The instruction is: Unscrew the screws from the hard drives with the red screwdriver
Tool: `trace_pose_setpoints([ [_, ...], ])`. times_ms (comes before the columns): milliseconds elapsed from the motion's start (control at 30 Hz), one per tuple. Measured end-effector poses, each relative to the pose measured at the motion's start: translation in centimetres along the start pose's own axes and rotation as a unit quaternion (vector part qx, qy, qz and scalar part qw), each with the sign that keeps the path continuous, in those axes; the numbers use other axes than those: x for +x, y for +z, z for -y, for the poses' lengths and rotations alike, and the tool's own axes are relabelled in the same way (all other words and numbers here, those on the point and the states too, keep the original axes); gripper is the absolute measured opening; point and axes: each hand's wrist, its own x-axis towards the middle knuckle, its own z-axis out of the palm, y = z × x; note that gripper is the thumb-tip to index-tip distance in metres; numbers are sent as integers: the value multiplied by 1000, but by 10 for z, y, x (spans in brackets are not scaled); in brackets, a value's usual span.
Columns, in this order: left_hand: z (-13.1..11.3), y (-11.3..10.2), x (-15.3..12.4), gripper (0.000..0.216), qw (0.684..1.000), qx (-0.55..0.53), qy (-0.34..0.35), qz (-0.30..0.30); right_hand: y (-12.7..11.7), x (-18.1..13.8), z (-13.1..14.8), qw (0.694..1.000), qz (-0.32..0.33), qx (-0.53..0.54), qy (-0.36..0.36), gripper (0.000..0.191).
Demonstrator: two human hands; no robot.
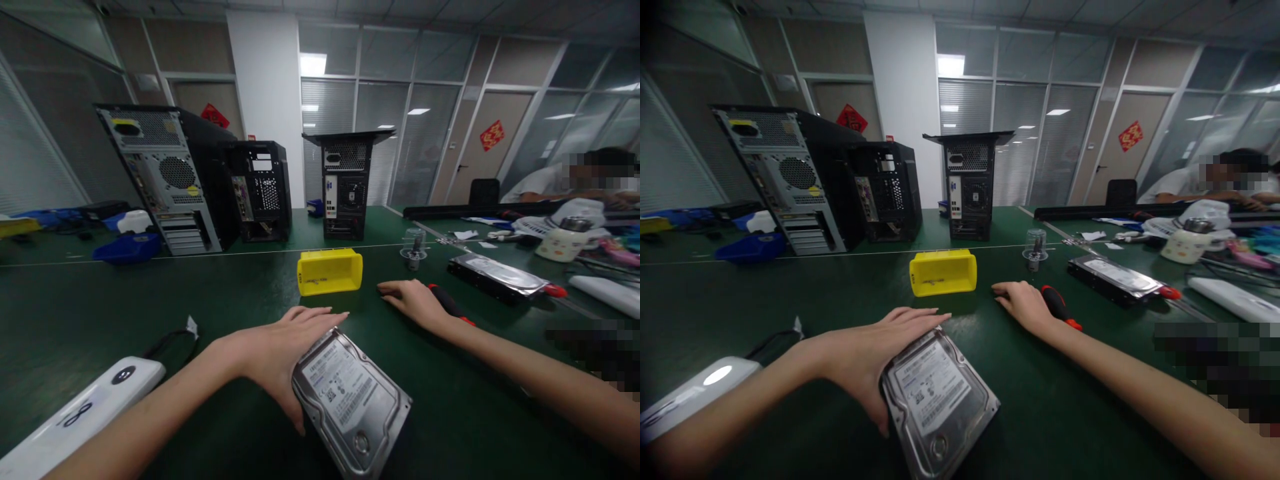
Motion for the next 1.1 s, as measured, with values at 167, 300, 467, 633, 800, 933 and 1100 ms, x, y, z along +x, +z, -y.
trace_pose_setpoints([
  [167,7,2,8,122,999,-5,38,7,-13,1,-13,999,6,41,-18,31],
  [300,12,5,9,120,996,-4,78,-32,-11,-4,-12,997,27,54,-41,32],
  [467,11,10,7,118,994,3,83,-65,-6,-7,-2,997,35,38,-57,31],
  [633,4,11,3,113,995,4,65,-74,-5,-10,6,998,37,31,-48,31],
  [800,-4,15,-6,107,995,21,1,-96,-10,-14,13,996,40,76,-25,30],
  [933,-9,23,-14,111,991,32,-64,-117,-23,-18,28,986,42,162,3,27],
  [1100,-14,20,-21,121,993,2,-76,-93,-45,-51,74,942,71,326,28,29],
])
